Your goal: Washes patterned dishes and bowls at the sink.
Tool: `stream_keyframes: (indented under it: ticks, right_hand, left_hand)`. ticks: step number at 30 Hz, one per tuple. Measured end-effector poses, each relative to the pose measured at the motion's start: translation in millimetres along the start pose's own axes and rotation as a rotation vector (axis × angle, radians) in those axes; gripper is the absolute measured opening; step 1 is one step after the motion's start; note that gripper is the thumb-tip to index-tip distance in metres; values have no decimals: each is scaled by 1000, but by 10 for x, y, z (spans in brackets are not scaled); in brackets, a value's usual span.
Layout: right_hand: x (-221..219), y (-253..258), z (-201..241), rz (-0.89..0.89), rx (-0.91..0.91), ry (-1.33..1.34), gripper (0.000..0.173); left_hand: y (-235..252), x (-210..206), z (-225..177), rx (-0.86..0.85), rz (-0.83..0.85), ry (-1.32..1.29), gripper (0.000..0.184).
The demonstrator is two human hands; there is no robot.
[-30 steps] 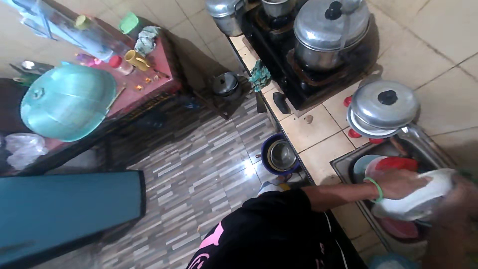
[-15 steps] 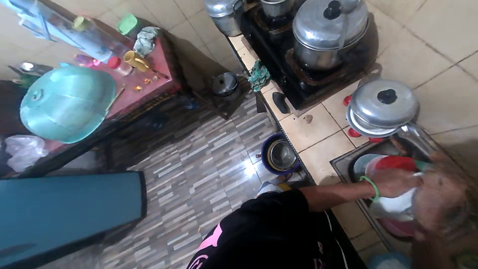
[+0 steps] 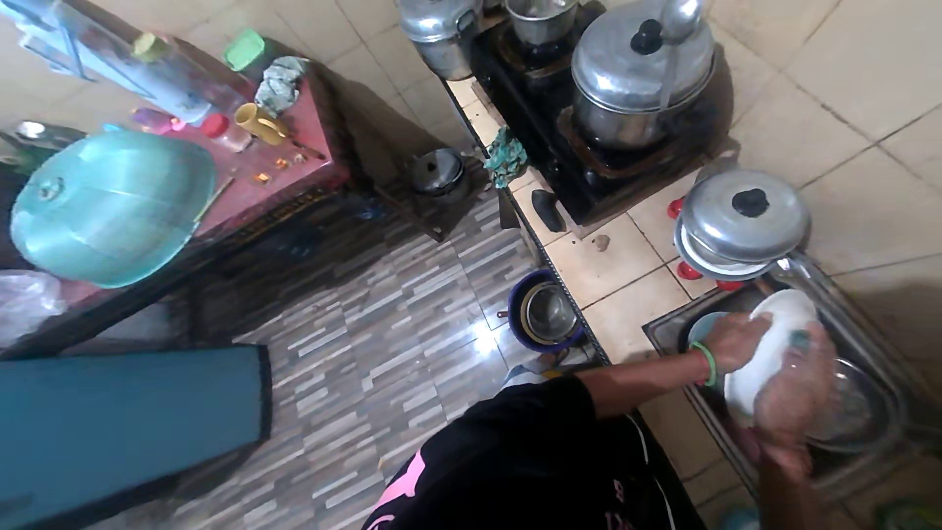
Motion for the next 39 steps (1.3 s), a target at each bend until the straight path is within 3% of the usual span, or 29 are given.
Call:
stream_keyframes:
  ticks: [3,6,10,12,14,16,19,22,26,30,33,36,39]
  right_hand:
    - [63,188,-173,26,-69,84,49]
    - [194,193,-530,33,-218,-169,51]
    - [-12,12,32,129,23,-150,50]
    - [-44,8,-52,127,100,-59,52]
    - [86,86,-455,79,-19,-25,51]
    - [219,218,-795,25,-248,-35,47]
    - [156,446,-579,159,-358,-121,47]
    - [-104,519,-71,277,-118,-301,42]
    - [-302,184,450,233,166,-460,37]
    - [-195,-209,603,107,409,-508,33]
    - [122,-417,453,-51,607,-428,32]
    - [483,-439,154,-120,546,-301,39]
    - [753,-204,-309,-83,242,-158,45]
  left_hand:
    - [-28,-74,63,-13,34,27,44]
    - [-86,-57,-18,17,41,-12,44]
    - [-2,83,36,50,-13,-86,44]
    - [-1,110,46,46,2,-76,45]
    - [-61,58,19,25,44,-17,45]
    - [-104,-33,-6,-9,98,71,45]
    - [-135,-153,-30,-52,138,161,47]
    - [-81,-152,19,-25,127,158,51]
    - [27,3,150,65,34,-45,66]
    - [64,144,165,133,-45,-284,58]
    - [119,164,167,202,-75,-351,54]
    - [148,135,227,271,-29,-422,58]
    - [206,63,304,281,53,-448,59]
Point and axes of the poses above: each hand's wrist, its own y-axis towards the middle knuckle, its own x-axis out of the back of the hand, z = x × y, the point moved 10 cm from there along y, towards the middle knuckle, and after that the axes turned 7 degrees about x, right-handed, at the moved point
